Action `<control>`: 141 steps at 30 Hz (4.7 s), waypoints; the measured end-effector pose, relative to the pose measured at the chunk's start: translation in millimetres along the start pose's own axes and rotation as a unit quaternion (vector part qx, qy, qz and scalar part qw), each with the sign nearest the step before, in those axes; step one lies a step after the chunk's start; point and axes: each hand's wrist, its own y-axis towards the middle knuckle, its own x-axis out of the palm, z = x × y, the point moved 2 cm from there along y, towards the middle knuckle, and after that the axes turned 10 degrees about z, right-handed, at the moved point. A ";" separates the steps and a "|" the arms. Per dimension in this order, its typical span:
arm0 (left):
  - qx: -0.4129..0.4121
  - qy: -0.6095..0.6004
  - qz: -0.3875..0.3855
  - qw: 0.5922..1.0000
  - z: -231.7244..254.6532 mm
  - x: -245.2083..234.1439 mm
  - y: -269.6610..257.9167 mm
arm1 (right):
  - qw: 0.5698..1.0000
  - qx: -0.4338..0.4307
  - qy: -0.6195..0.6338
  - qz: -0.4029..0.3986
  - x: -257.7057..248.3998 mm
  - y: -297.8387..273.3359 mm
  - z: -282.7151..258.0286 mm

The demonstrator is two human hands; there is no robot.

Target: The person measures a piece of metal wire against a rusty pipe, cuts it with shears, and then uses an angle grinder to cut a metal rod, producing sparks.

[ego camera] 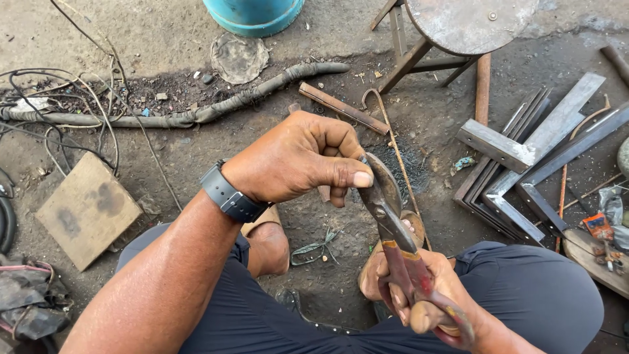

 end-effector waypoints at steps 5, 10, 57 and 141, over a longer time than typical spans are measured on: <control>-0.015 0.014 0.004 1.000 2.3 0.6 -0.1 | 0.999 -0.013 0.017 -0.025 2.8 5.9 -4.6; -0.003 0.003 -0.002 1.000 0.7 2.3 -0.1 | 0.996 -0.021 0.020 -0.083 -3.2 -2.0 0.3; -0.014 0.028 -0.088 0.996 3.5 3.1 0.8 | 0.991 -0.034 0.077 -0.102 -9.6 2.1 27.3; 0.066 0.186 0.026 0.980 -6.2 -47.4 13.5 | 0.997 -0.070 0.020 0.002 -43.7 -13.4 -0.1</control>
